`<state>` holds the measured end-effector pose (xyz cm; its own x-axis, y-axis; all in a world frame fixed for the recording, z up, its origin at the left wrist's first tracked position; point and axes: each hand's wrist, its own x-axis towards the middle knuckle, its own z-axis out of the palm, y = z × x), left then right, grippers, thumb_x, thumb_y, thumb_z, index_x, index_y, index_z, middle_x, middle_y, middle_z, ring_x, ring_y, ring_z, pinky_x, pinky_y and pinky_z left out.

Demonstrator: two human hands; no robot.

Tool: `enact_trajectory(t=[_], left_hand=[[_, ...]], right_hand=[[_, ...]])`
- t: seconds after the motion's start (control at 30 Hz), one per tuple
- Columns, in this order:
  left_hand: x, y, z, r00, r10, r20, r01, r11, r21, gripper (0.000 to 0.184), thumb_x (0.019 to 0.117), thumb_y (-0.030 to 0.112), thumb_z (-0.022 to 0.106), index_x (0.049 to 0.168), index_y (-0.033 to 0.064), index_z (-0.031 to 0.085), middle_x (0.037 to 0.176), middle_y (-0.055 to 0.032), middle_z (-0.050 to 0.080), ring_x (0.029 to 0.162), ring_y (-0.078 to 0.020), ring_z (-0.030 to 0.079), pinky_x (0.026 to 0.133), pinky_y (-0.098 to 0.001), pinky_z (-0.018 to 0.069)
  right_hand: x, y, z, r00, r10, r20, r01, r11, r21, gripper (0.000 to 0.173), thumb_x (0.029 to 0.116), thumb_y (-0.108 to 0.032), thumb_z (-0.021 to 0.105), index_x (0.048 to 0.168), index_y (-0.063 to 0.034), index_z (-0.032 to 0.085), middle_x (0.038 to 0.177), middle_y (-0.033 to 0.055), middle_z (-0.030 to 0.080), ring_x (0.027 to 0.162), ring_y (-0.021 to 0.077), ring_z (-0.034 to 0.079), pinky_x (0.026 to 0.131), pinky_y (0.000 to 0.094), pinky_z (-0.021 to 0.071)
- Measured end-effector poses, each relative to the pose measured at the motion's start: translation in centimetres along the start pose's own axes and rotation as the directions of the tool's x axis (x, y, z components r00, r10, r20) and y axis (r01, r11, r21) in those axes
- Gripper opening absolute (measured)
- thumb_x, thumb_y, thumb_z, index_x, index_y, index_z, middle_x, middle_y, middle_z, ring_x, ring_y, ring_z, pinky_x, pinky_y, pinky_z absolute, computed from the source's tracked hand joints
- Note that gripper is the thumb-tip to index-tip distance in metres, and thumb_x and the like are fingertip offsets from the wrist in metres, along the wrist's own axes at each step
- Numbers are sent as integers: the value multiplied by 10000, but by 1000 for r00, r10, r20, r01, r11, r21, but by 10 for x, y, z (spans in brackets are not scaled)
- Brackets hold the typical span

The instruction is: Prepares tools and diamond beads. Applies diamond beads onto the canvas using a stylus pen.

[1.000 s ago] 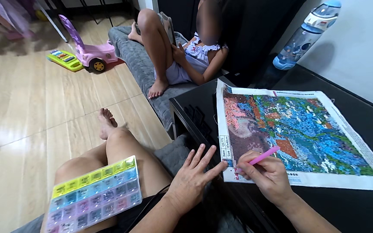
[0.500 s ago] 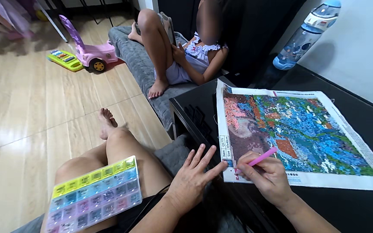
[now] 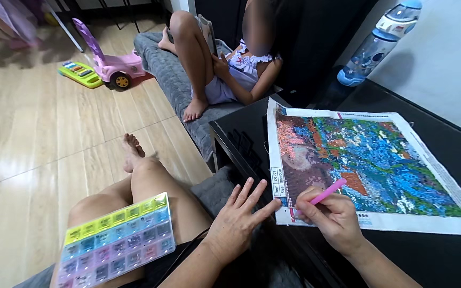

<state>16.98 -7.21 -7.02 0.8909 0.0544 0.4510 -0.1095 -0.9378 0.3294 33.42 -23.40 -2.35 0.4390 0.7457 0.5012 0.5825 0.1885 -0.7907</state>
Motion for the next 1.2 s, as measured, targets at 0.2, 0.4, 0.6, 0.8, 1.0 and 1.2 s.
enact_trajectory(t=[0.2, 0.4, 0.6, 0.8, 1.0, 1.2], left_hand=[[0, -1, -1, 1000, 8, 3, -8, 1000, 5, 851, 692, -82, 675, 1444, 305, 585, 1569, -160, 462, 1462, -402, 414, 1101, -556, 450], [0, 0, -1, 1000, 4, 6, -4, 1000, 10, 862, 682, -82, 683, 1444, 309, 585, 1570, -159, 460, 1463, -404, 412, 1093, -562, 456], [0, 0, -1, 1000, 3, 10, -4, 1000, 2, 863, 674, -80, 691, 1442, 301, 588, 1570, -167, 457, 1459, -409, 415, 1086, -563, 461], [0, 0, 0, 1000, 4, 1, -4, 1000, 5, 856, 682, -81, 680, 1441, 305, 589, 1568, -160, 463, 1458, -404, 418, 1088, -564, 459], [-1, 0, 1, 1000, -3, 2, 3, 1000, -2, 844, 691, -82, 675, 1435, 309, 594, 1574, -158, 455, 1462, -407, 411, 1095, -564, 452], [0, 0, 0, 1000, -1, -10, 1, 1000, -2, 844, 693, -87, 668, 1438, 301, 592, 1565, -163, 467, 1456, -408, 421, 1085, -565, 460]], right_hand=[[-1, 1, -2, 1000, -4, 10, 4, 999, -50, 290, 1014, -315, 598, 809, -121, 662, 731, -67, 632, 631, -59, 580, 573, 93, 495], [-2, -3, 3, 997, 3, 75, -4, 1000, 5, 289, 1026, -295, 593, 834, -95, 674, 726, -50, 637, 633, -63, 588, 579, 88, 500], [-4, -5, 7, 993, -2, 115, -2, 999, 40, 302, 1035, -286, 595, 843, -67, 674, 741, -29, 649, 656, -61, 602, 601, 87, 509], [-3, -4, 7, 997, 12, 83, -17, 998, 60, 276, 1030, -311, 608, 870, -103, 693, 765, -53, 667, 659, -51, 625, 597, 98, 535], [-3, -5, 8, 997, 74, 21, -76, 991, 106, 216, 1017, -291, 621, 892, -140, 712, 807, -68, 689, 654, -17, 653, 592, 137, 575], [-3, -7, 8, 997, 31, 69, -38, 994, 99, 262, 1035, -320, 603, 891, -125, 700, 805, -65, 684, 687, -39, 650, 612, 116, 561]])
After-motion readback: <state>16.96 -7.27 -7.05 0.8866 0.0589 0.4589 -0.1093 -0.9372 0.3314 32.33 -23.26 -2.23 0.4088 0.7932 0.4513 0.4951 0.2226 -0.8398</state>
